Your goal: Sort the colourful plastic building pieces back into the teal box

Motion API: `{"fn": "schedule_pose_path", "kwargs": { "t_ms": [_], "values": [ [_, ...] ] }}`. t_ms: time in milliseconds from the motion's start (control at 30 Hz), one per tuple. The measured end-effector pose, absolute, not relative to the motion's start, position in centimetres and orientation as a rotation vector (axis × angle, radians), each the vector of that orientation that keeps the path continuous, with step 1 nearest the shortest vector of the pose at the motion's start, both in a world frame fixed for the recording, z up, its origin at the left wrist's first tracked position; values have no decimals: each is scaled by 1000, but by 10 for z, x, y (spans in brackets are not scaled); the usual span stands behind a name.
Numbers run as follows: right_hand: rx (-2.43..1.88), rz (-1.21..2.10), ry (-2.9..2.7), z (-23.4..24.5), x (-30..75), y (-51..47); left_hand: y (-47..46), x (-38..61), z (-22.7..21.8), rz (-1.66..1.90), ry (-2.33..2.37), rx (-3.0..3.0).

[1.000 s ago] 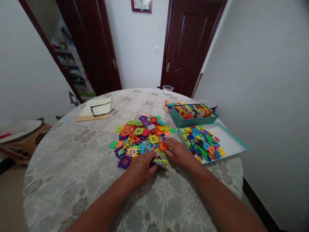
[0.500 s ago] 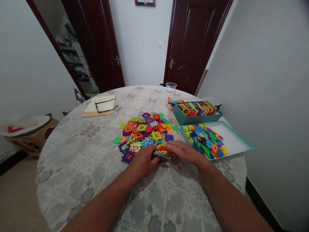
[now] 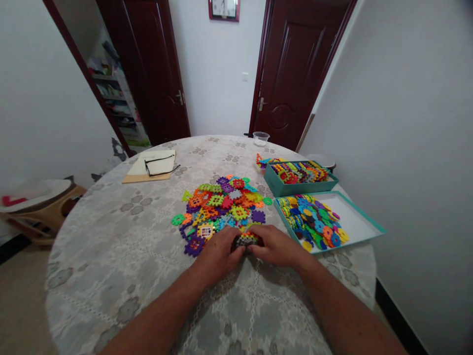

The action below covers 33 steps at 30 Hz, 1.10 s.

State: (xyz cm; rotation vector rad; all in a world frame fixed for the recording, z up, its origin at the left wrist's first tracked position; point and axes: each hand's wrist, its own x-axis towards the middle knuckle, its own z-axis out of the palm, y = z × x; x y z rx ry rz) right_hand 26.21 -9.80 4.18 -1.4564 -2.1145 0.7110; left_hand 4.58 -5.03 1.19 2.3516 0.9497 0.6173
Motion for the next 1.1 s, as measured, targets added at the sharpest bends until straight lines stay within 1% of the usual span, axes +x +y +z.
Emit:
{"fn": "schedule_pose_path", "kwargs": {
  "t_ms": [200,400,500,567,667,767,900,1100],
  "values": [
    [-1558,633,-1943,51,254,-101,-42,39,16,880,875,2339],
    [-1746,152,-1557,95,305,-82,-21,28,20,1226,1065,2272],
    [-1911,-143,-1407,114,347,-49,-13,26,14,1272,1091,2290],
    [-2075,-233,-1355,120,369,-22,-13,26,11,1284,1078,2319],
    [-2297,-268,-1334,120,386,13,-15,27,11,1313,1044,2351],
    [-2432,-194,-1381,112,389,38,-17,26,13,1332,1016,2371],
    [-2423,-113,-1494,98,386,54,-15,25,12,1340,1022,2368],
    [-2325,-201,-1478,90,388,49,-13,25,8,1359,1036,2364]
  ]
}}
